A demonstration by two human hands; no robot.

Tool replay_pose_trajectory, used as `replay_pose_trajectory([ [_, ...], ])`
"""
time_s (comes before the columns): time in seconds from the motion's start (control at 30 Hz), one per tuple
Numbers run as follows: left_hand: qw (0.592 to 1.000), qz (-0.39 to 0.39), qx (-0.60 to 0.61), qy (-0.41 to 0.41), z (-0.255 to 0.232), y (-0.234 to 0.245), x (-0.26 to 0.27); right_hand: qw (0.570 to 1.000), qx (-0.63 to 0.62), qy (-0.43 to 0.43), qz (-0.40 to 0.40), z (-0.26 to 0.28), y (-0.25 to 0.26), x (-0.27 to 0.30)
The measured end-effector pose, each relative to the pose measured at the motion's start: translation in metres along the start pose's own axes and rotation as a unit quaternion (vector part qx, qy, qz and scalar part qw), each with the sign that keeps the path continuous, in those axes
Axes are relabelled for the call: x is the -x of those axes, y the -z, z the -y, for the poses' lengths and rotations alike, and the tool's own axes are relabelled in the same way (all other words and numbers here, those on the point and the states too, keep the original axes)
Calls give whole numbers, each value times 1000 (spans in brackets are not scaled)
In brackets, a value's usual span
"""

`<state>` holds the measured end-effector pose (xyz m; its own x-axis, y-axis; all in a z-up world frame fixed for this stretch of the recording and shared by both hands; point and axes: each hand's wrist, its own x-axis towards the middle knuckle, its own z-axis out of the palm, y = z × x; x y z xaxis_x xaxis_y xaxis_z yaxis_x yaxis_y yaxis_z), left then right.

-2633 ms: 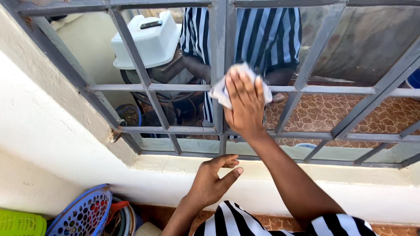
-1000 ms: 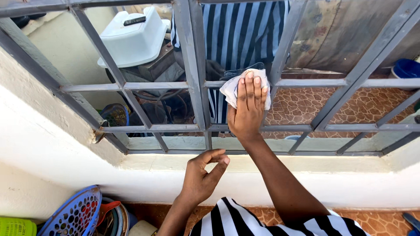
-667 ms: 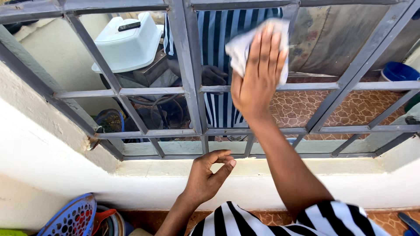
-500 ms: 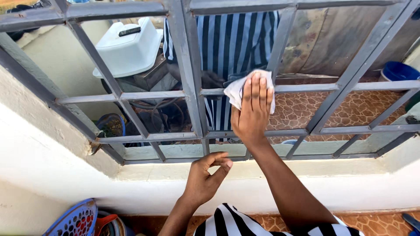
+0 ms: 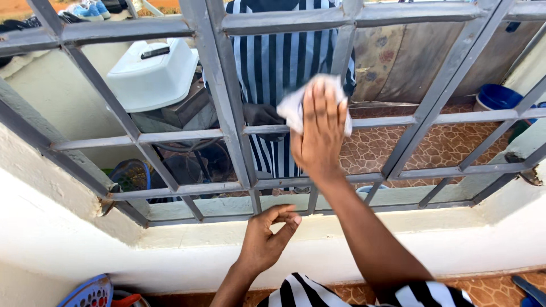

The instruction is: The person wipes a glass window pane using a cloth by hand, moving the cloth across different sections of the glass.

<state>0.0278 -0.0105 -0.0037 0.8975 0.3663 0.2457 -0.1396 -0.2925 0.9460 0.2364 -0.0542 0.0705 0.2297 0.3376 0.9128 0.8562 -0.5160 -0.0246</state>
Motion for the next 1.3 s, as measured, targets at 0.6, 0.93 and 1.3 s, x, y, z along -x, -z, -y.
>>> replay_pose_trajectory([
  [0.6, 999, 2, -34, 24, -2, -37, -27, 986, 28, -81, -142, -96, 8, -50],
  [0.93, 998, 16, -19, 57, 8, -63, -35, 995, -6, -54, -79, -77, 14, 2],
  [1.3, 994, 91, -43, 48, -5, -80, -34, 991, 2, -103, -80, -102, 40, 20],
])
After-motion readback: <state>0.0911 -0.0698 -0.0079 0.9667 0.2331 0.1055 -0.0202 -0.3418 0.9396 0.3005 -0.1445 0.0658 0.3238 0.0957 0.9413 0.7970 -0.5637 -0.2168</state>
